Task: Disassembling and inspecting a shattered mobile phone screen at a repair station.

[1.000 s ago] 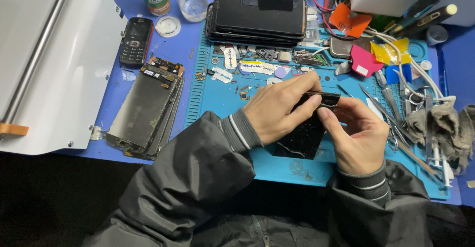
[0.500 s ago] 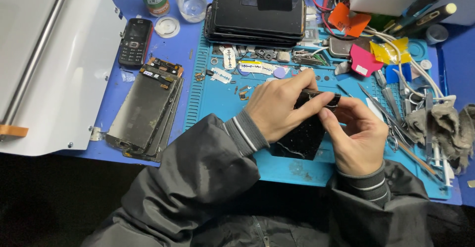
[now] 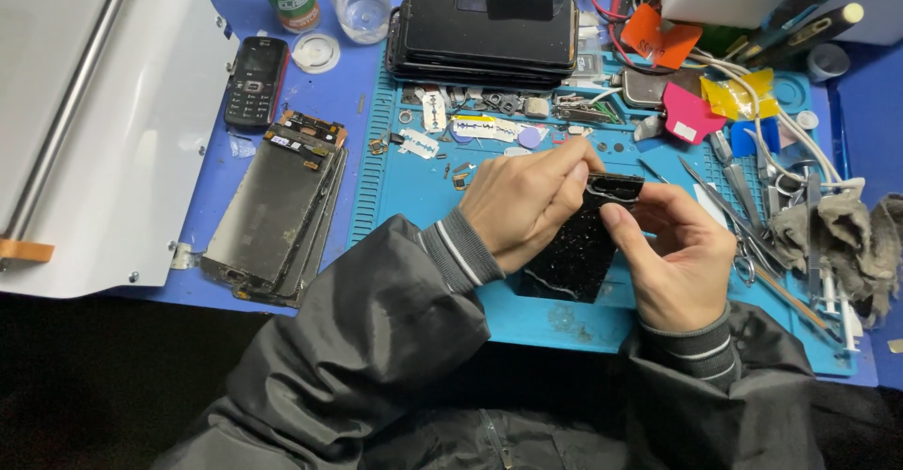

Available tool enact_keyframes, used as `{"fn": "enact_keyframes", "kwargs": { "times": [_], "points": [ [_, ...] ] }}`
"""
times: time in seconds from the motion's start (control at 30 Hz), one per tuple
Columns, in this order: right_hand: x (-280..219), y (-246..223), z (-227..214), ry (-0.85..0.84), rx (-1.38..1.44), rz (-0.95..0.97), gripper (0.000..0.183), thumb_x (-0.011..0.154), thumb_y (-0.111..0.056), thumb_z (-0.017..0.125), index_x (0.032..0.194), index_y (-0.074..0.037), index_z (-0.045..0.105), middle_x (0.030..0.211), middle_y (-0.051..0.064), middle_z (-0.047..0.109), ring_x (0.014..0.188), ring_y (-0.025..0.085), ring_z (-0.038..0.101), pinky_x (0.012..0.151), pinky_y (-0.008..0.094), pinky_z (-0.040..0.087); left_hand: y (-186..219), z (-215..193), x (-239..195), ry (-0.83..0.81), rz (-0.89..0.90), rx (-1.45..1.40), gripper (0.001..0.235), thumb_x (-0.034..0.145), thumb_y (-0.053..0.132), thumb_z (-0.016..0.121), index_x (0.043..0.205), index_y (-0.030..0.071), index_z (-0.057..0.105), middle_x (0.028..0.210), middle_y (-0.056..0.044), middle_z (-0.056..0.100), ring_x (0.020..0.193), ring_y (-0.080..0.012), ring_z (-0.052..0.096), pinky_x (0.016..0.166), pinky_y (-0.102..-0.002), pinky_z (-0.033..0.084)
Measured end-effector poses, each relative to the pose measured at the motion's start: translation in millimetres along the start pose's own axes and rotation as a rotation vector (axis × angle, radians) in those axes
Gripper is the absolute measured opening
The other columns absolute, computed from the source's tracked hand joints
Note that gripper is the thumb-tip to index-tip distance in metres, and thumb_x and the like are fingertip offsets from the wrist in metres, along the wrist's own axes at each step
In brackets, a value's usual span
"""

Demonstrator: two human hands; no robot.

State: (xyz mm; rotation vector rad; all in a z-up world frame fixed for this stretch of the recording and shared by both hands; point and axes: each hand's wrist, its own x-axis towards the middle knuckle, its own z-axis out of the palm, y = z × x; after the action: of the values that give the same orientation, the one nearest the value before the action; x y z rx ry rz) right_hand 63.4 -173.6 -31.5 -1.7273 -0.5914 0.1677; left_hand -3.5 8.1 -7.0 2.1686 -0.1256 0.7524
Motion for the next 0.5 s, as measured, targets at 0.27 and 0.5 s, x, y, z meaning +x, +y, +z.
{"fn": "enact_keyframes", "kwargs": {
  "times": [0.27, 0.5],
  "points": [
    [0.5, 0.1, 0.3, 0.006, -0.016, 0.004, 0.023, 0.093, 0.001, 0.073, 0.115, 0.003, 0.065, 0.097, 0.006, 0.068, 0.085, 0.010, 0.064, 0.075, 0.019, 0.051, 4.9, 2.4, 1.6, -0.011, -0.033, 0.023, 0.019, 0.095, 0.028, 0.058, 0.097, 0.009, 0.053, 0.070, -0.003, 0.065, 0.051, -0.0224, 0.059, 0.048, -0.038, 0.043],
    [-0.5, 0.6, -1.9, 0.013, -0.039, 0.014, 0.024, 0.094, 0.000, 0.074, 0.116, 0.003, 0.066, 0.097, 0.006, 0.069, 0.082, 0.010, 0.063, 0.074, 0.019, 0.050, 7.2, 6.1, 0.8, 0.095, 0.045, 0.075, 0.007, 0.098, 0.014, 0.052, 0.094, 0.009, 0.050, 0.077, -0.005, 0.062, 0.052, -0.0263, 0.053, 0.050, -0.041, 0.042]
  ]
}}
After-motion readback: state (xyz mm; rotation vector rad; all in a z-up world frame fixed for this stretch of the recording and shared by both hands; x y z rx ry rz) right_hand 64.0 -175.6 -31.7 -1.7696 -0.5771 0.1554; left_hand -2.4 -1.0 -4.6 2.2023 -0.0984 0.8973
